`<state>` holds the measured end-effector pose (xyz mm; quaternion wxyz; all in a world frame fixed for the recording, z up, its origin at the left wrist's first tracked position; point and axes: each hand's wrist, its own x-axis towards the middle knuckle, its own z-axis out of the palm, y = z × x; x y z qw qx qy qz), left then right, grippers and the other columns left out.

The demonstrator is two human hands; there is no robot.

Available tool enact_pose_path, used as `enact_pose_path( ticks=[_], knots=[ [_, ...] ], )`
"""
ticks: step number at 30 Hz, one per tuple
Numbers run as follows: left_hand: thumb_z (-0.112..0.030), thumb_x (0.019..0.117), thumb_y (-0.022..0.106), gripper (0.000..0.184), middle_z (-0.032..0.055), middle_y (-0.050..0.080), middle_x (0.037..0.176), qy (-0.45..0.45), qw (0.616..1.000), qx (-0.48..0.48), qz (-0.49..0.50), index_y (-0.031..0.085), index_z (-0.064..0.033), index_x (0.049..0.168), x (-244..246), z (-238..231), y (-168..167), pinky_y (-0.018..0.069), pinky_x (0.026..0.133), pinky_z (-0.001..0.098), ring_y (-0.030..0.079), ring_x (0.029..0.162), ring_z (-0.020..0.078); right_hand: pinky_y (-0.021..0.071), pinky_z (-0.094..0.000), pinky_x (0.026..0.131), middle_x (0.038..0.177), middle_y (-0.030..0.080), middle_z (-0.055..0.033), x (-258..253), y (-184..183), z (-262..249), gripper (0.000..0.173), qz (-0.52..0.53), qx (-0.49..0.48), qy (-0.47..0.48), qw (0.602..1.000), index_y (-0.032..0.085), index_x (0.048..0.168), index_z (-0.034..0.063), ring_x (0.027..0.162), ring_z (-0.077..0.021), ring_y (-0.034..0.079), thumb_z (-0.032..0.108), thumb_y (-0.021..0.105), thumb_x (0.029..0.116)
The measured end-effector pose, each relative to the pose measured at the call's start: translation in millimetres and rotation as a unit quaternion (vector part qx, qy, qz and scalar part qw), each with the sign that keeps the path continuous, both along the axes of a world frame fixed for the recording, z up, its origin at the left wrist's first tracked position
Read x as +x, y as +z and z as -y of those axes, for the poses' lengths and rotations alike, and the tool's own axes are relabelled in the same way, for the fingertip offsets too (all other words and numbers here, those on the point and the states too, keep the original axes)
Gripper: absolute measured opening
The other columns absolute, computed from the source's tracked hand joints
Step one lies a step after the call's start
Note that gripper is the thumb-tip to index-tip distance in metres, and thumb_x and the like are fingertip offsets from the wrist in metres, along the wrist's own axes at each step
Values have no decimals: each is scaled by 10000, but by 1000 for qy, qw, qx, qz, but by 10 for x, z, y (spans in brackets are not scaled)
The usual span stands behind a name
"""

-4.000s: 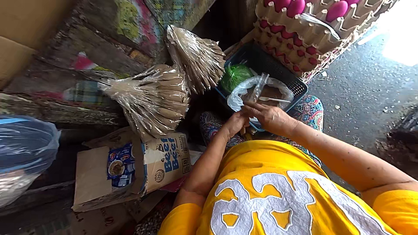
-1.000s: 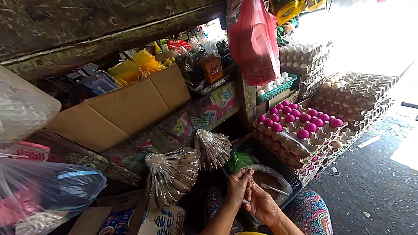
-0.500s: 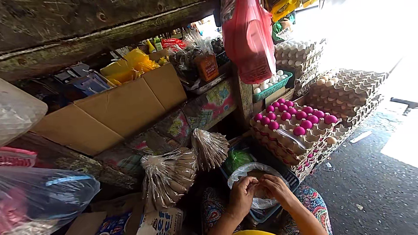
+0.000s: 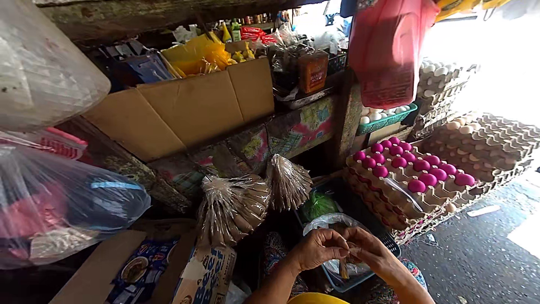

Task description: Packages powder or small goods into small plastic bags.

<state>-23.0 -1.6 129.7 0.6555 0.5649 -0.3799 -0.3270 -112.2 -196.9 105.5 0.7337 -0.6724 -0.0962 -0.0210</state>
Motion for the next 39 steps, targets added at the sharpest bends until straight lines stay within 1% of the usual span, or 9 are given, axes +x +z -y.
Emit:
enact_pose_path(
  ticks=[9,14,17,20,24,27,29,34,39],
  knots=[
    [26,920,643,118,-65,724,928,-105,993,-10,-53,690,-42,1004,69,-56,60,566,811,226,678,859,10,495,-144,628,844,677,121,-108,68,24,48,9,25,58,998,684,990,216,702,41,595,226,658,950],
    [53,924,606,129,-35,700,937,43,998,-31,-20,666,18,1033,43,49,1,561,817,225,660,861,13,529,-145,660,877,651,40,-196,71,-150,85,105,-119,-79,984,678,971,92,736,23,605,169,650,948],
    [1,947,627,103,10,682,948,168,985,-44,16,643,47,1038,-52,193,-85,560,856,242,659,884,38,535,-156,660,892,676,-72,-190,-6,-289,200,212,-306,-203,906,727,1044,51,723,-44,623,189,612,955],
    [-33,959,640,102,-5,667,917,216,976,-37,11,621,23,1043,-107,245,-156,568,789,226,654,819,29,554,-193,660,954,684,-85,-192,-43,-330,276,221,-352,-269,869,719,1162,72,739,-79,642,251,600,988],
    [9,945,617,107,14,663,926,200,980,-9,22,636,40,1046,-162,228,-141,567,724,208,643,771,23,596,-260,729,1058,720,-64,-182,-45,-234,562,134,-302,-264,906,568,1397,-6,840,-83,684,407,586,1017],
    [-6,936,655,117,20,680,946,176,984,-8,33,649,44,1042,-192,219,-132,580,773,221,662,814,30,591,-176,771,982,747,-4,-189,-14,-218,356,90,-213,-233,945,697,1181,10,843,3,698,311,608,1012],
    [-3,940,648,116,16,686,952,166,985,-14,35,649,47,1045,-188,209,-143,580,782,223,665,824,28,577,-150,658,903,738,24,-198,6,-226,210,59,-137,-228,962,713,1078,32,725,13,676,200,607,1012],
    [2,949,651,87,-13,704,913,134,990,-29,-21,655,14,1036,-190,173,-77,600,748,246,684,783,44,557,-182,631,1082,705,11,-171,-81,-154,324,19,7,-170,985,609,1287,65,788,-36,663,200,624,993],
    [-1,952,637,61,-44,703,856,115,990,-38,-73,649,-26,1006,-181,151,-42,599,695,237,685,729,43,598,-198,745,1082,729,27,-146,-170,-151,185,111,24,-151,982,737,1156,171,854,-50,695,239,648,1009]
  ],
)
